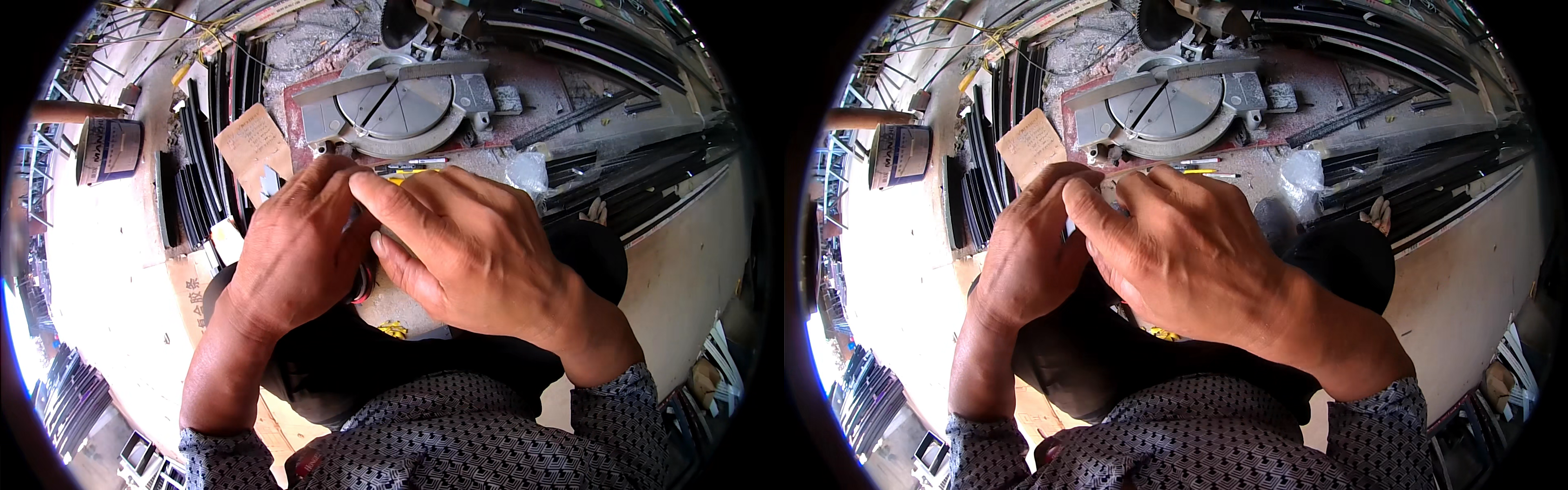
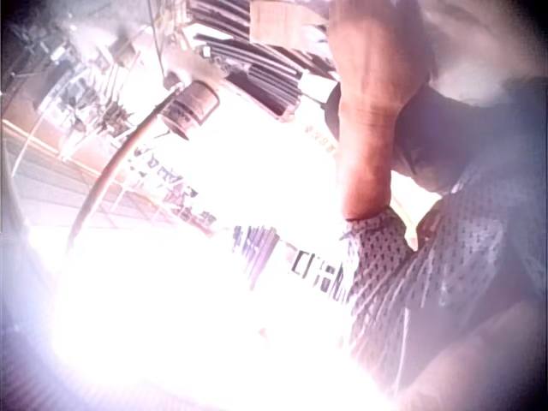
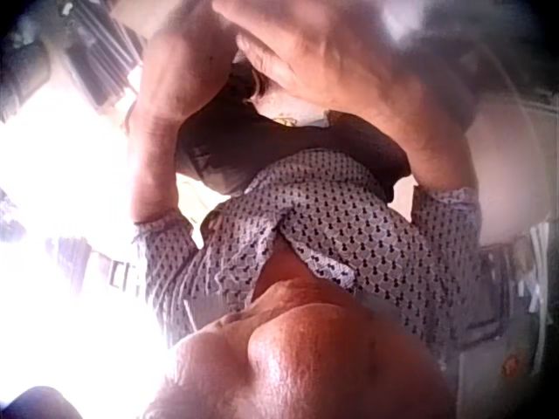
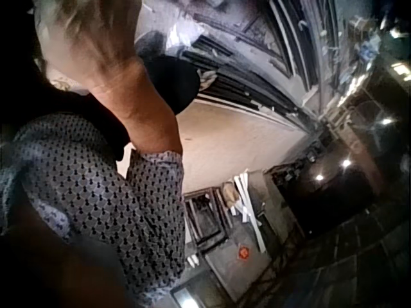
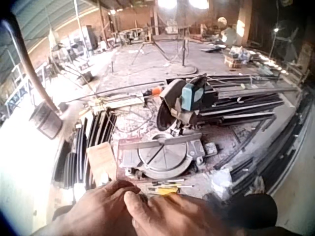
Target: The person uses a miter saw to cut several metal profiles. They position the profiles on the saw's base, lower the blade to cut, and then remove the cut pieces. The person repeats this process for multiple profiles, occasionally adjusting the saw or the material.
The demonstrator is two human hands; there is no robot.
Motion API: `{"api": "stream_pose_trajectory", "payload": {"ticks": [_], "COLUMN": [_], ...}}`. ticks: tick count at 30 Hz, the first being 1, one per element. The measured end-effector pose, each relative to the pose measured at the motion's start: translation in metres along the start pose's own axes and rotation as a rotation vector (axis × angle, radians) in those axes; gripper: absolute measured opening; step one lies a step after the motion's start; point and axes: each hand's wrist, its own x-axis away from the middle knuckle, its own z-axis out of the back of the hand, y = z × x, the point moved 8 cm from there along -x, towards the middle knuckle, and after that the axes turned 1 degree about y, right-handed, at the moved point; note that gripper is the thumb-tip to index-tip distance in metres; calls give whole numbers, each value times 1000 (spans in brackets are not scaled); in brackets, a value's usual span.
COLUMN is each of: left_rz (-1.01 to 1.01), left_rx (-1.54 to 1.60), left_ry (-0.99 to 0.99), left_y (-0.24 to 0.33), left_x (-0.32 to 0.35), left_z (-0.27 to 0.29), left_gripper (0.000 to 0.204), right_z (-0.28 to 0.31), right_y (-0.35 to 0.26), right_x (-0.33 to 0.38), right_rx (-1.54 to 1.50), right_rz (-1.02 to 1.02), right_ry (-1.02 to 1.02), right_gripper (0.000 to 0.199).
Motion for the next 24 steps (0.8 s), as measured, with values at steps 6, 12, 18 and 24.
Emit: {"api": "stream_pose_trajectory", "payload": {"ticks": [6,12,18,24], "left_rz": [45,-143,-406,-844], "left_rx": [134,127,2,226], "left_ry": [111,-65,-132,-82], "left_y": [-2,30,83,171], "left_x": [-1,-4,-10,20], "left_z": [10,-6,-49,-79], "left_gripper": [31,59,72,63], "right_z": [-16,-49,-119,-148], "right_y": [8,27,50,14], "right_x": [0,1,9,11], "right_rx": [128,77,-331,151], "right_rz": [-41,-85,-285,-48], "right_ry": [-96,-290,-506,-798], "right_gripper": [37,15,30,28]}}
